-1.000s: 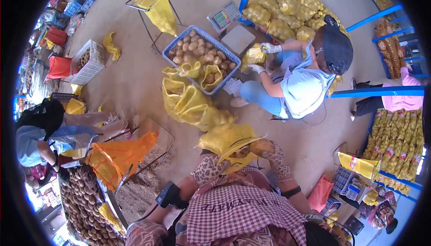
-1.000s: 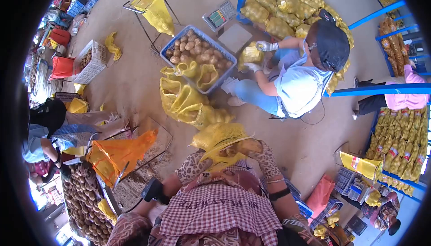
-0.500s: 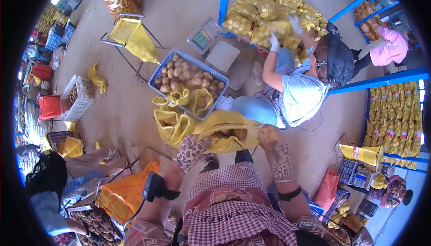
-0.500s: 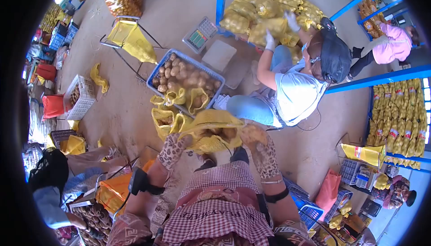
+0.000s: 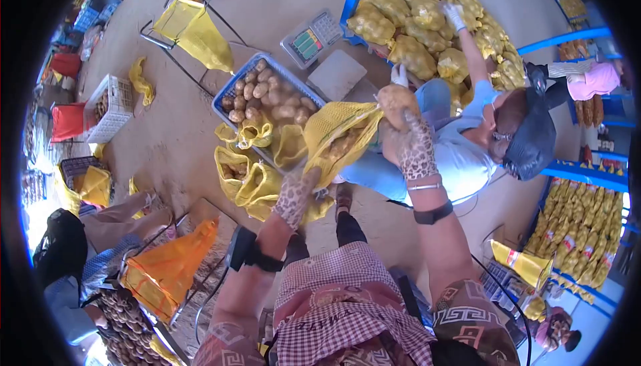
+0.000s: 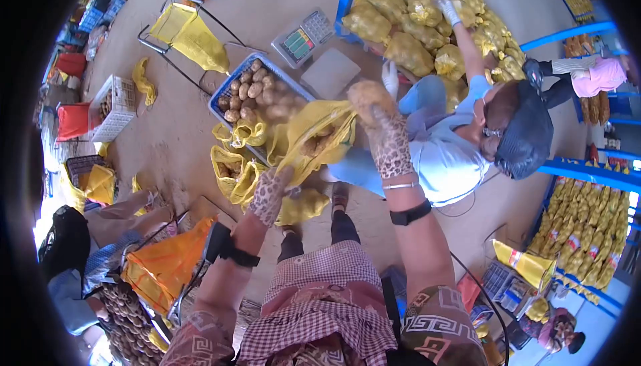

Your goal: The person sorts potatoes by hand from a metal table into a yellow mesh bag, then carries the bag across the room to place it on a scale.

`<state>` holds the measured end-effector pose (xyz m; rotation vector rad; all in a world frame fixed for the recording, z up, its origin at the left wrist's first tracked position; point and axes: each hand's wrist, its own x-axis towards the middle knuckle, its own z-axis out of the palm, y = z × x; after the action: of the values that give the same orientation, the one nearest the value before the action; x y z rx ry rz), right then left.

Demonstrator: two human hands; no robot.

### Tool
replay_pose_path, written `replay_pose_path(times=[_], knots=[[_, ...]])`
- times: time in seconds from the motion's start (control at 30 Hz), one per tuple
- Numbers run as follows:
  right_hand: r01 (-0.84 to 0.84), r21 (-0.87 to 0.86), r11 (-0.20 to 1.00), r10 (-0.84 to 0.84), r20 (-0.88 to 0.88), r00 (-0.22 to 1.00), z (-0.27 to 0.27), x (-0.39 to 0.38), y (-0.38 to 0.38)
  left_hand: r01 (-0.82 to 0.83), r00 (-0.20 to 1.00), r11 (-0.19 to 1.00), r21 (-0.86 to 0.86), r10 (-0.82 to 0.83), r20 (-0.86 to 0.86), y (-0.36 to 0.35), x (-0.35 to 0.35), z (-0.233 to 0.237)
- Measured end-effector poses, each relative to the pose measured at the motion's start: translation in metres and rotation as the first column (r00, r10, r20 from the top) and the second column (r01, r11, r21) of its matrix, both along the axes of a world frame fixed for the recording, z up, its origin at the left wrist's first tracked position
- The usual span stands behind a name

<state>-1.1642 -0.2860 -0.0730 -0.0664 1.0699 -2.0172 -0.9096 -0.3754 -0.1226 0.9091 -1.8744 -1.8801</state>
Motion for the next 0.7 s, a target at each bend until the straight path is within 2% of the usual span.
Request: replay_pose_path(times=[0.03,0.07,0.1,0.13,0.2,0.23,0.27,0.33,0.43,0.47,0.53,0.57,0.6,0.67,0.7], knots=[[0.052,0.065,0.997,-0.051,-0.016,0.999,0.009,-0.006,-0.005,-0.049,0.998,0.962,0.268,0.034,0.06,-0.003,-0.014,0.014],[0.039,0.07,0.997,-0.038,-0.018,0.999,0.003,-0.017,-0.006,-0.108,0.991,0.851,0.514,0.051,0.125,-0.007,-0.027,0.027],[0.062,0.108,0.992,-0.062,-0.004,0.998,-0.007,-0.031,-0.004,-0.062,0.99,0.905,0.421,0.004,0.139,-0.011,-0.039,0.036],[0.081,0.145,0.986,-0.083,0.009,0.996,-0.01,-0.041,-0.006,-0.077,0.99,0.902,0.425,0.019,0.14,-0.011,-0.048,0.034],[0.053,0.11,0.993,-0.055,0.011,0.998,-0.018,-0.055,-0.008,-0.005,0.99,0.967,0.254,-0.031,0.137,-0.011,-0.06,0.03],[0.131,0.138,0.982,-0.138,0.037,0.99,-0.02,-0.062,-0.009,-0.024,0.99,0.967,0.254,-0.013,0.142,-0.012,-0.067,0.028],[0.209,0.17,0.963,-0.222,0.062,0.973,-0.021,-0.067,-0.01,-0.01,0.989,0.932,0.362,-0.045,0.142,-0.012,-0.075,0.027],[0.226,0.136,0.965,-0.235,0.059,0.97,-0.024,-0.077,-0.01,0.025,0.986,0.827,0.562,-0.113,0.122,-0.01,-0.088,0.026],[0.208,0.15,0.967,-0.217,0.047,0.975,-0.032,-0.091,-0.013,0.029,0.984,0.807,0.59,-0.127,0.125,-0.002,-0.102,0.016],[0.196,0.15,0.969,-0.205,0.046,0.978,-0.033,-0.091,-0.014,0.019,0.986,0.807,0.591,-0.115,0.125,-0.001,-0.105,0.013],[0.219,0.182,0.959,-0.223,0.003,0.975,-0.036,-0.093,-0.013,0.081,0.964,0.854,0.513,-0.198,0.176,0.001,-0.11,0.002],[0.217,0.186,0.958,-0.221,0.005,0.975,-0.038,-0.093,-0.013,0.181,0.965,0.95,0.255,-0.222,0.139,0.006,-0.111,-0.014],[0.208,0.192,0.959,-0.213,0.007,0.977,-0.041,-0.091,-0.012,0.173,0.967,0.95,0.26,-0.214,0.14,0.013,-0.113,-0.029],[0.191,0.216,0.957,-0.196,-0.001,0.981,-0.048,-0.09,-0.009,0.125,0.948,0.831,0.542,-0.26,0.181,0.013,-0.117,-0.024],[0.188,0.238,0.953,-0.195,0.006,0.981,-0.059,-0.094,-0.007,0.404,0.884,0.909,0.107,-0.418,0.21,0.014,-0.114,-0.039]])
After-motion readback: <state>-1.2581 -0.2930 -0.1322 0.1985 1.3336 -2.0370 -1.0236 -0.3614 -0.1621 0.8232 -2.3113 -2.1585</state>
